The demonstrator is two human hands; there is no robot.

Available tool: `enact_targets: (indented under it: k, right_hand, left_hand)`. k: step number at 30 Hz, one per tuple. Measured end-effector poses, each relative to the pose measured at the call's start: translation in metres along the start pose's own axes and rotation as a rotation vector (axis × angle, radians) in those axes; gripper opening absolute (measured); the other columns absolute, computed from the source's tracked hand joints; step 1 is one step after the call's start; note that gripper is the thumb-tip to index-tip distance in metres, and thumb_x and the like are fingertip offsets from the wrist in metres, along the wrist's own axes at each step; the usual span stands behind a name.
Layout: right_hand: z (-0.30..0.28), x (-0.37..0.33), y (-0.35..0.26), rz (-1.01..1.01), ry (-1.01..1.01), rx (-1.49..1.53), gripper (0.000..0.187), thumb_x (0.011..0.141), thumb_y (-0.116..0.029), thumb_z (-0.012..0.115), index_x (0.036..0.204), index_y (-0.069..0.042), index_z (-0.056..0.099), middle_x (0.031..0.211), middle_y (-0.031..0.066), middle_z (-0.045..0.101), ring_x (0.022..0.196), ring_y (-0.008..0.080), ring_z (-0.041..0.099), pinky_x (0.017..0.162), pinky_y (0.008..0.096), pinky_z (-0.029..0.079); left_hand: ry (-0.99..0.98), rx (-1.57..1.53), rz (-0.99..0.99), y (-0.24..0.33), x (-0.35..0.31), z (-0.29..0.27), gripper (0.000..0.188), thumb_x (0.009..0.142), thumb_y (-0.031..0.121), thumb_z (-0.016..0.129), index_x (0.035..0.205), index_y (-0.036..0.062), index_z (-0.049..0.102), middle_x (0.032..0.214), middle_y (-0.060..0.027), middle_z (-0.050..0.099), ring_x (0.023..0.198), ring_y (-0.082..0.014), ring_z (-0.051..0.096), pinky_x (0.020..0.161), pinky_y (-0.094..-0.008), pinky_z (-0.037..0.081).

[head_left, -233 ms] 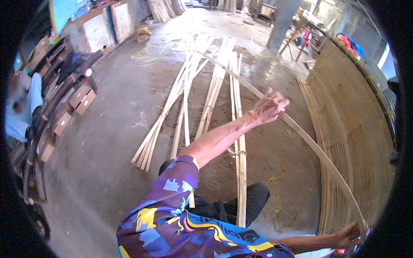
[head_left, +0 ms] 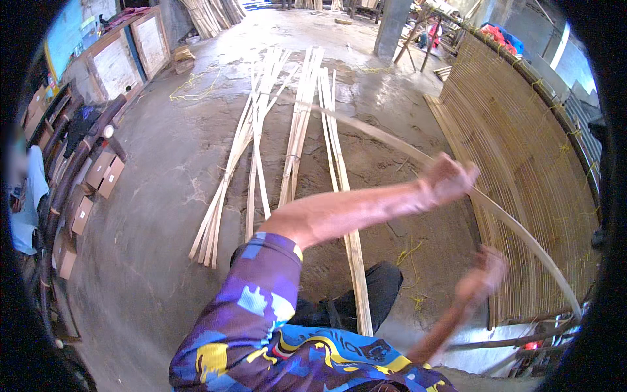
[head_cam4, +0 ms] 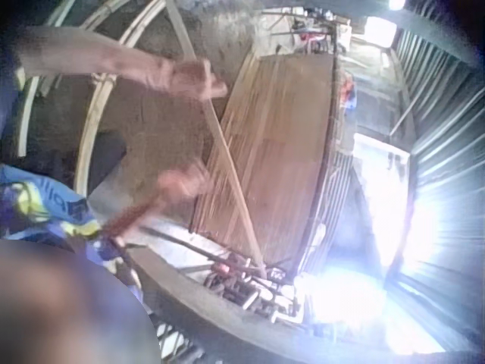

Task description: The person sits on the floor and repeatedly picks up bundles of thin bamboo strips, separates them, and lays them out in parallel rows. The person uses both hands to align and adjust the strips on the floor.

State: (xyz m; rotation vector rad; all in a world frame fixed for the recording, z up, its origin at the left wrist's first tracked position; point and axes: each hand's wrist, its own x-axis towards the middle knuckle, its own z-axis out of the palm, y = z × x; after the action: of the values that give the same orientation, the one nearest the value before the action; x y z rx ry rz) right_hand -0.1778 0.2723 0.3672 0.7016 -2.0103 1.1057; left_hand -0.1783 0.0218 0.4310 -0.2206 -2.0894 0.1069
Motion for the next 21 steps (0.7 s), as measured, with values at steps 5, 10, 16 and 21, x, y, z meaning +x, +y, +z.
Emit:
enact_targets:
  k: [5,10,16,21]
  right_hand:
    - [0.175,-0.056,-0.139,0.512,-0.215,1.361,0.059,0.085,-0.026,0.049,0.13,-0.01,0.015,0.123,0.0194,0.036,0.112,0.0327,0.039,0.09,0.0488,0.036]
    - [0.14,0.004,-0.176,0.514,0.089,1.458,0.014,0.089,-0.017,0.04,0.097,-0.006,0.043,0.076,0.011,0.055,0.081,0.027,0.056,0.077,0.0398,0.047]
    - [0.074,0.124,-0.125,0.206,-0.01,1.48,0.018,0.088,-0.023,0.045,0.083,-0.006,0.043,0.071,0.0059,0.048,0.074,0.0212,0.05,0.075,0.0379,0.044]
    - [0.081,0.194,-0.135,0.229,-0.163,1.436,0.024,0.087,-0.024,0.047,0.088,0.0,0.049,0.083,0.0115,0.054,0.083,0.0213,0.055,0.077,0.0346,0.046]
  left_hand:
    - [0.352,0.398,-0.068,0.144,0.031,-0.038,0.057,0.069,0.02,0.058,0.115,0.0006,0.033,0.088,-0.0205,0.045,0.077,-0.0268,0.05,0.06,-0.0438,0.043]
    - [0.064,-0.741,0.038,0.092,0.004,-0.11,0.097,0.059,0.032,0.07,0.133,0.0041,0.013,0.135,-0.0253,0.009,0.123,-0.0369,0.016,0.093,-0.0589,0.017]
    - [-0.032,0.217,-0.801,-0.107,-0.149,-0.204,0.102,0.062,0.04,0.07,0.131,-0.0029,0.008,0.133,-0.0253,0.017,0.125,-0.0362,0.014,0.101,-0.047,0.009]
    - [-0.14,0.645,-0.655,-0.163,-0.215,-0.239,0.077,0.073,0.034,0.061,0.128,-0.0008,0.02,0.12,-0.0268,0.038,0.117,-0.0356,0.033,0.094,-0.0494,0.027]
